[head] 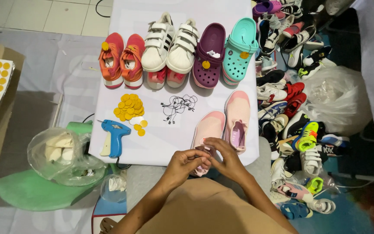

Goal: The person decorates a pair of pink slip-on shoes by attaching yellow circular charms. They use a hot glue gun to apply adhesive to the charms and press them onto the shoes. The person handles the shoes, charms, and glue gun throughout the process.

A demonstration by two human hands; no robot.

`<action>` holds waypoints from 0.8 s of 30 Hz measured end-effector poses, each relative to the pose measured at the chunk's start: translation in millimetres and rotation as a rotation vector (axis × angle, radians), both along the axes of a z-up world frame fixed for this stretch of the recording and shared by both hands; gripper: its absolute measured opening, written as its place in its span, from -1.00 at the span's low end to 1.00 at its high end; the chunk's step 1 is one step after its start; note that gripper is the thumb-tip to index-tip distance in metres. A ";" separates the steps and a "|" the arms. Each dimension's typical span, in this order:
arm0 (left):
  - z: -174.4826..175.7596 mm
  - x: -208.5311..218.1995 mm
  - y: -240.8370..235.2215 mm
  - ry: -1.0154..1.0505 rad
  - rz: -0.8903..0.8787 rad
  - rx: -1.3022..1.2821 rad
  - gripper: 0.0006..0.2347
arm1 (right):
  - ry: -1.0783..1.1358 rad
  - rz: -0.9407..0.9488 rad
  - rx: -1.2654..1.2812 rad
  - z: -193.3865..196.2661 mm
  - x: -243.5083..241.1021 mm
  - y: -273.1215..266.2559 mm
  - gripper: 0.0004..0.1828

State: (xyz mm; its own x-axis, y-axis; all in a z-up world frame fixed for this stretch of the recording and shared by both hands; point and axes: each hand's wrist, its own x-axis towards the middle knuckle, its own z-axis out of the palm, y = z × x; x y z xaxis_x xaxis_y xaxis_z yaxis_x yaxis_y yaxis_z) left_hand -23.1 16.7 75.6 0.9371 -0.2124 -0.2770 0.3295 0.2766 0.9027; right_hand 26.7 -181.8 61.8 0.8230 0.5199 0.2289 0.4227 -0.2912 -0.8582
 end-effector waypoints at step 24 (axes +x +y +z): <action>13.0 3.6 2.7 -0.036 -0.018 0.017 -0.82 | 0.240 -0.016 0.108 6.1 -4.4 5.0 -0.54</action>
State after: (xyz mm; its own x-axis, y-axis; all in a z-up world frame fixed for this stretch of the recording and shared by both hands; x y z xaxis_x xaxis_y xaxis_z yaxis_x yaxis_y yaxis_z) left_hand -19.6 19.4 88.6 0.9426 -0.2248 -0.2467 0.3013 0.2552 0.9187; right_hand 22.3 -176.8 68.0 0.8682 0.4898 0.0795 0.1994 -0.1977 -0.9598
